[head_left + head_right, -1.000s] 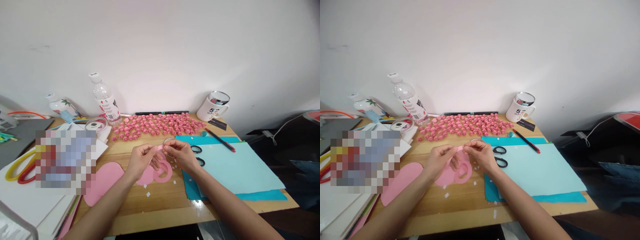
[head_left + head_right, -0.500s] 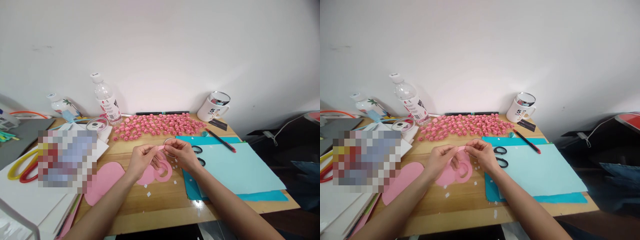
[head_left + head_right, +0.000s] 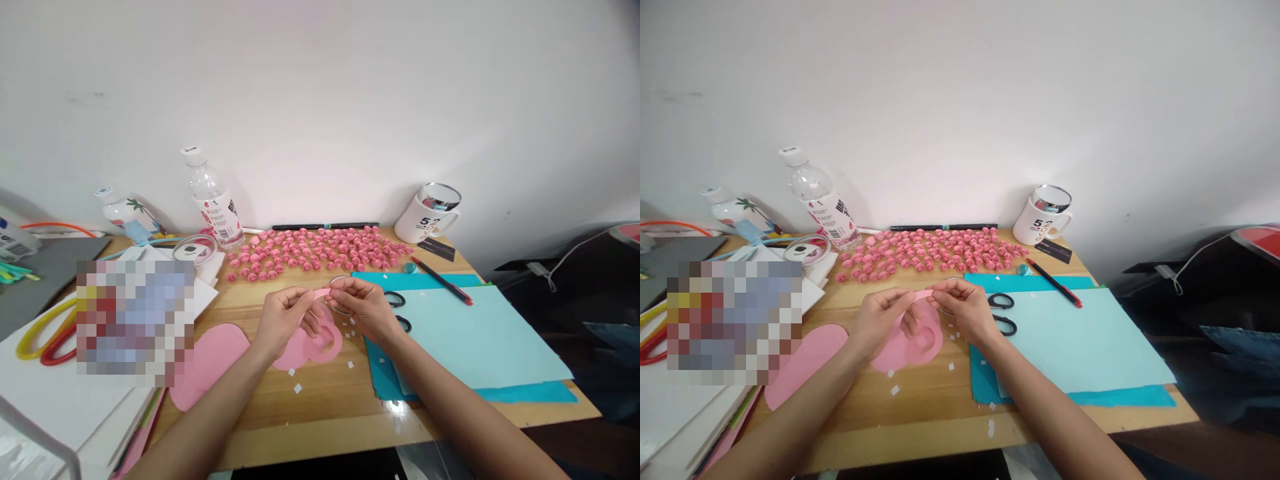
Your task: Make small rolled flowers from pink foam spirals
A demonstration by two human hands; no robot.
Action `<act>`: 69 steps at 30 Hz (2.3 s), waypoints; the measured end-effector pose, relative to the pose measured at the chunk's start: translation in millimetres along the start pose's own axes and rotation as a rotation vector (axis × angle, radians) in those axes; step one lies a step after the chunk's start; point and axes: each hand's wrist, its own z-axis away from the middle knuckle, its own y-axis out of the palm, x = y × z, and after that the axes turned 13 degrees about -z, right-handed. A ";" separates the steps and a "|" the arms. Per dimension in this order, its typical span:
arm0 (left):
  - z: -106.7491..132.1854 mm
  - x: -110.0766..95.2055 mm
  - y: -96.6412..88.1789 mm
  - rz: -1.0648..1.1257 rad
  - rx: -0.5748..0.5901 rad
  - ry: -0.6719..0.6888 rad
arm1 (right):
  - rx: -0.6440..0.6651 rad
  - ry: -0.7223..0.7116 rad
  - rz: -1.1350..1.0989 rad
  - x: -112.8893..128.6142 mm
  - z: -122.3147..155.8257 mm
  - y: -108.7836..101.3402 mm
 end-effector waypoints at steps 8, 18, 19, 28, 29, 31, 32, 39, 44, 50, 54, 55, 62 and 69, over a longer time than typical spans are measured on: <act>-0.4 3.7 1.6 0.035 0.044 0.010 | 0.028 -0.056 -0.017 0.0 -1.6 0.9; 0.0 3.4 0.7 0.055 0.047 0.037 | -0.019 -0.006 -0.024 0.4 -1.7 -0.5; 0.0 3.9 0.8 0.054 0.055 0.040 | -0.020 -0.017 -0.026 0.3 -1.6 -0.7; -0.7 4.0 1.8 0.061 0.073 0.056 | 0.024 -0.041 -0.026 2.6 -0.3 2.4; -0.9 4.0 1.3 0.059 0.066 0.053 | 0.016 -0.030 -0.032 2.8 -0.4 2.3; -1.1 3.8 0.1 0.054 0.053 0.050 | 0.002 -0.002 -0.036 2.9 -0.8 1.4; -1.1 3.7 -0.4 0.051 0.050 0.050 | 0.001 0.008 -0.034 2.8 -1.1 0.8; -0.4 3.2 0.0 0.028 0.054 0.059 | -0.005 -0.023 -0.033 0.6 -2.8 -2.5; -0.3 3.5 0.5 0.045 0.070 0.071 | -0.026 -0.044 -0.024 1.4 -1.7 -0.8; 0.3 3.1 2.2 0.068 0.078 0.067 | 0.004 -0.061 -0.019 2.0 -1.6 0.1; -0.1 1.4 0.8 0.067 0.055 0.073 | -0.018 -0.028 -0.010 3.3 -1.1 -0.1; -0.2 0.9 0.3 0.065 0.052 0.067 | -0.013 -0.020 -0.002 3.8 -0.9 -0.1; -0.9 2.1 0.4 0.069 0.069 0.051 | -0.033 -0.044 -0.041 5.7 -0.6 0.9; -2.1 5.8 1.9 0.065 0.077 0.081 | 0.012 -0.040 -0.019 3.0 -2.0 -1.4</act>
